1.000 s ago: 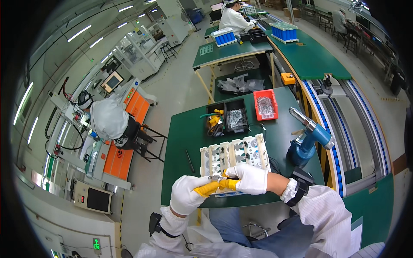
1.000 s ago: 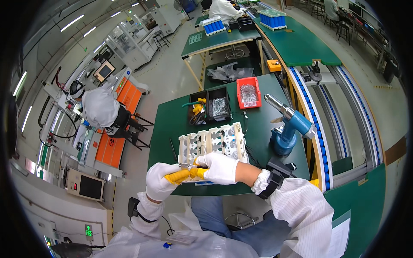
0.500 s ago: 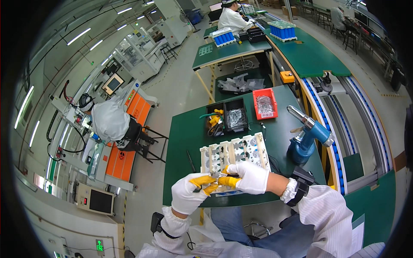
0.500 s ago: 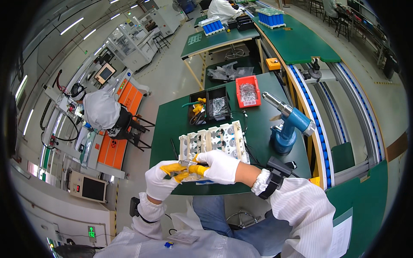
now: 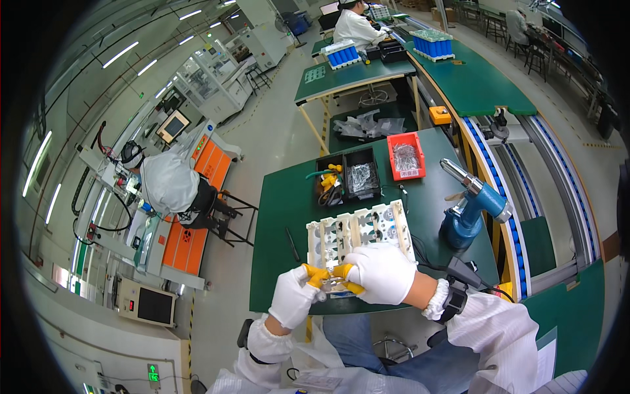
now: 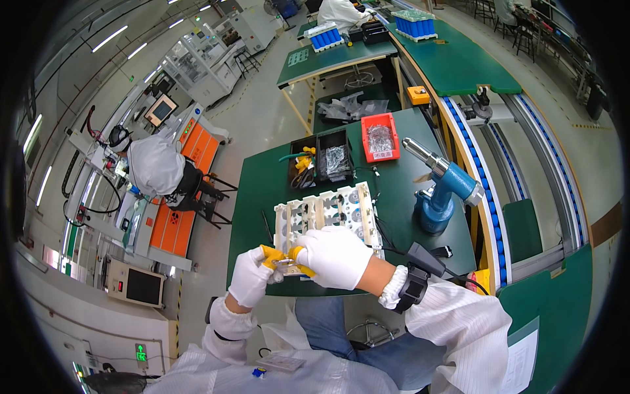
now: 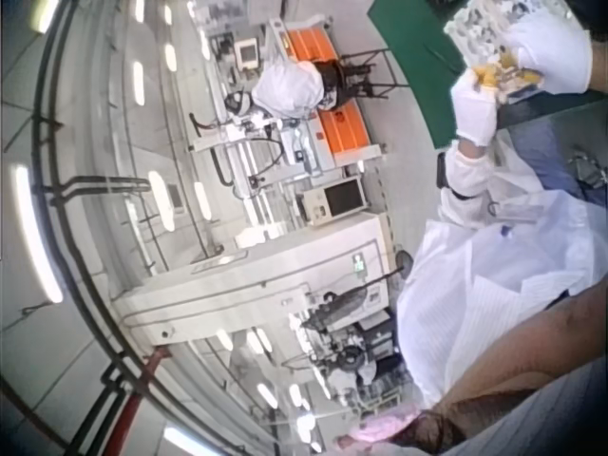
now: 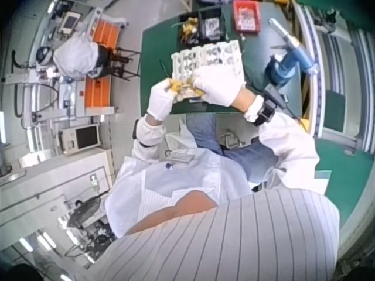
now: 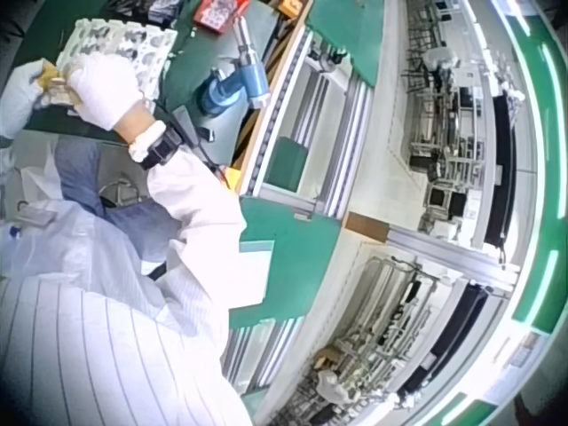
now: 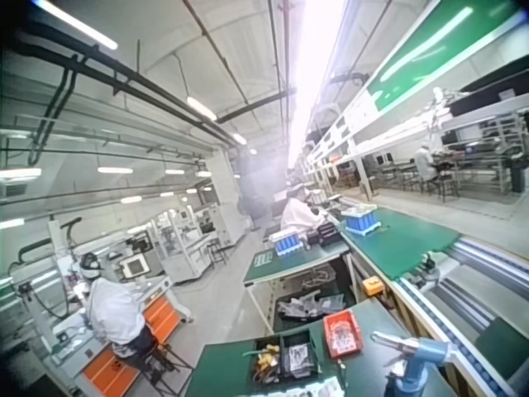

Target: The worker is assembling a battery or power unit by installing components and using a pneumatic screwdriver.

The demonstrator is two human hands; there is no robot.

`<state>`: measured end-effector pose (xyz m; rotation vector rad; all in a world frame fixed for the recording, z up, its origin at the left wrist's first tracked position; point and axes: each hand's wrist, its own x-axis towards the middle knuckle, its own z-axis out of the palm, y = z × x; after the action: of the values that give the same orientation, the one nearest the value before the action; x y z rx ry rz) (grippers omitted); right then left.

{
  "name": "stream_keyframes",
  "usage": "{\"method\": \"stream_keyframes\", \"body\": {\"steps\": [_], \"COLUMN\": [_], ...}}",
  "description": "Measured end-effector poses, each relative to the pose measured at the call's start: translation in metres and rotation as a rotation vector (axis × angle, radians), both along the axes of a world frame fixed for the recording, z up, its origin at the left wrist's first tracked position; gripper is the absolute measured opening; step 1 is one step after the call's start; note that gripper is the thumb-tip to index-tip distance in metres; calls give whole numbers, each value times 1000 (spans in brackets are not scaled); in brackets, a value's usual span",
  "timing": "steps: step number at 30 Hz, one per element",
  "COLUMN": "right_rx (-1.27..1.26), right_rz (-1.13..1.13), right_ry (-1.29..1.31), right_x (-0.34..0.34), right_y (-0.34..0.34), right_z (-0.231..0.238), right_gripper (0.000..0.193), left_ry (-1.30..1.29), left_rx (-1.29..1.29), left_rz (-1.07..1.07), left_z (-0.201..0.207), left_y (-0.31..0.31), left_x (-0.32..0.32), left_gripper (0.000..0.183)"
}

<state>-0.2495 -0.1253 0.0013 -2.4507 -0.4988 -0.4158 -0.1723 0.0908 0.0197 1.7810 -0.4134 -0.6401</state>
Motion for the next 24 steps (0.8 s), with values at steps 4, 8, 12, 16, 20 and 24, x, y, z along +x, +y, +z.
{"method": "stream_keyframes", "body": {"steps": [4,8,12,16,20,24], "right_rx": [250,736,889,926,950,1039], "right_rz": [-41,88,30,-37,-43,-79], "right_ry": [149,260,474,491,633,730], "right_x": [3,12,11,13,11,9], "right_y": [-2,-11,-11,-7,-9,-14], "right_z": [-2,-22,-17,-21,-9,1], "right_gripper": [19,15,14,15,12,11], "left_ry": [-27,-149,-144,-316,-205,2], "left_rx": [54,40,22,19,-49,-126], "left_rz": [11,47,47,-6,-5,-10], "left_z": [-6,-13,-6,-17,-14,-13], "left_y": [-2,-2,-5,-1,-7,-17], "left_x": [3,3,-1,4,2,-3], "left_gripper": [12,13,17,17,17,20]}}
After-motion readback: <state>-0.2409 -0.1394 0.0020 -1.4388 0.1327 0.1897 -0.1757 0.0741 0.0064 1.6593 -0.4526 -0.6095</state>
